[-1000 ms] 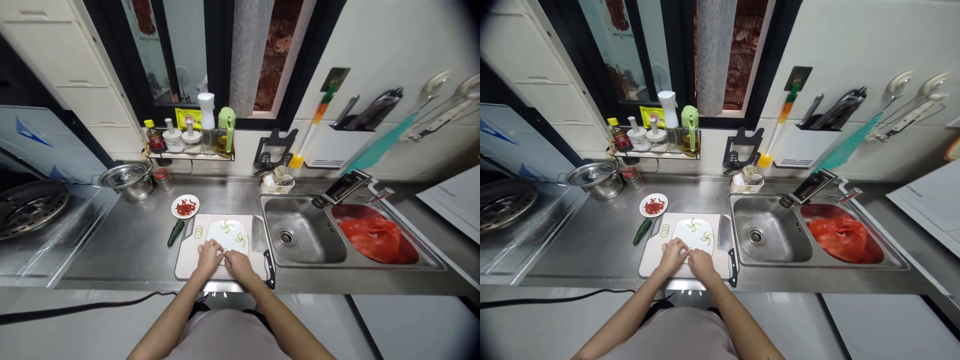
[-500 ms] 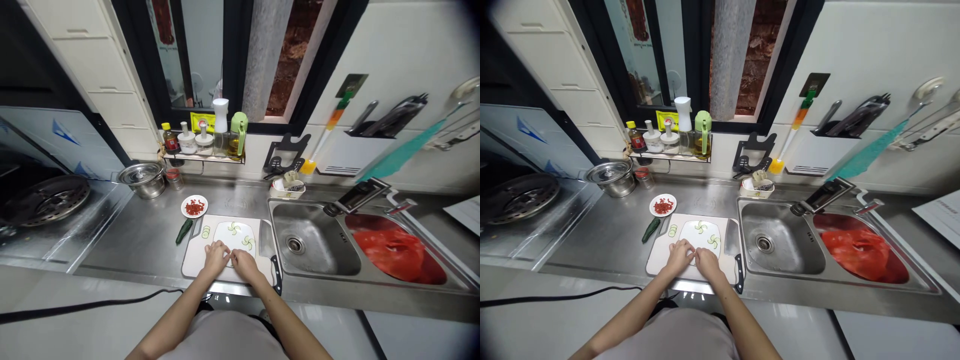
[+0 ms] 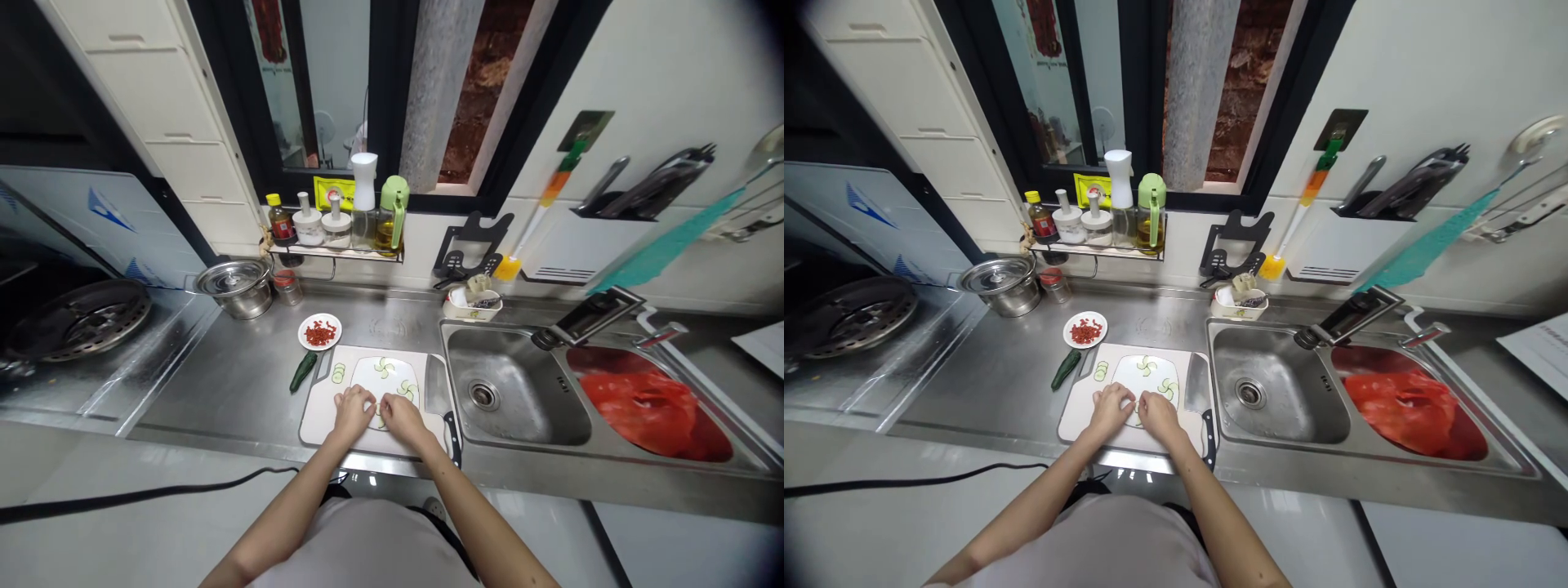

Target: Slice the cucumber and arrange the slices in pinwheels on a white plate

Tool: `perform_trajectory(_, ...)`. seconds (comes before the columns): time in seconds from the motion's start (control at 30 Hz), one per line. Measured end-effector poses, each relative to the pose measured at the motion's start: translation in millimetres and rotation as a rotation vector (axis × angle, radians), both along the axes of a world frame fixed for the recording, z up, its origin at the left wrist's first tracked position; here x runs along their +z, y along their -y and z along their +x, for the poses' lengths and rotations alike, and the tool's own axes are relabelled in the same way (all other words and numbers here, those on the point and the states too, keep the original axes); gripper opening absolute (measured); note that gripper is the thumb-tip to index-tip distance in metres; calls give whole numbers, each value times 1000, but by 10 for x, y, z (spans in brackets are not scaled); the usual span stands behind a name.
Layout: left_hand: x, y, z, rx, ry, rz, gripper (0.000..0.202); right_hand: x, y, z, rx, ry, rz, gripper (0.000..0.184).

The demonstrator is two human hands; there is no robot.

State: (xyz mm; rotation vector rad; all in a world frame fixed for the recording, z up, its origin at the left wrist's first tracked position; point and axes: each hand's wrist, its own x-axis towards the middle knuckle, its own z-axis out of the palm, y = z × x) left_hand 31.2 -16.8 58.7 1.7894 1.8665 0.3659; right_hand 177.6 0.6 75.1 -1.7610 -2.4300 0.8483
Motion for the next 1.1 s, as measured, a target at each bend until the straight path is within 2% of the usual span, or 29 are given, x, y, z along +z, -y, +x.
perform_trajectory(0.17, -20, -50, -234, 248, -24, 93, 20, 68, -40, 93, -57, -182, 41, 21)
perform_trajectory(0.23, -29, -88, -381, 366, -46, 93, 22, 88, -33, 140, -91, -263, 78, 23)
perform_trajectory(0.33, -45, -158, -569, 461, -80, 53, 27, 110, -17, 205, -153, -363, 119, 25)
perform_trajectory(0.47, -76, -247, -664, 491, -153, 26, 31, 138, -1, 255, -202, -405, 128, 27)
perform_trajectory(0.73, -151, -314, -625, 493, -220, 22, 32, 105, 37, 297, -216, -449, 121, 25)
perform_trajectory(0.9, -175, -327, -611, 511, -179, 19, 28, 70, 43, 313, -216, -459, 118, 24)
perform_trajectory(1.1, -180, -347, -608, 500, -34, 41, 19, 77, 37, 307, -213, -425, 109, 25)
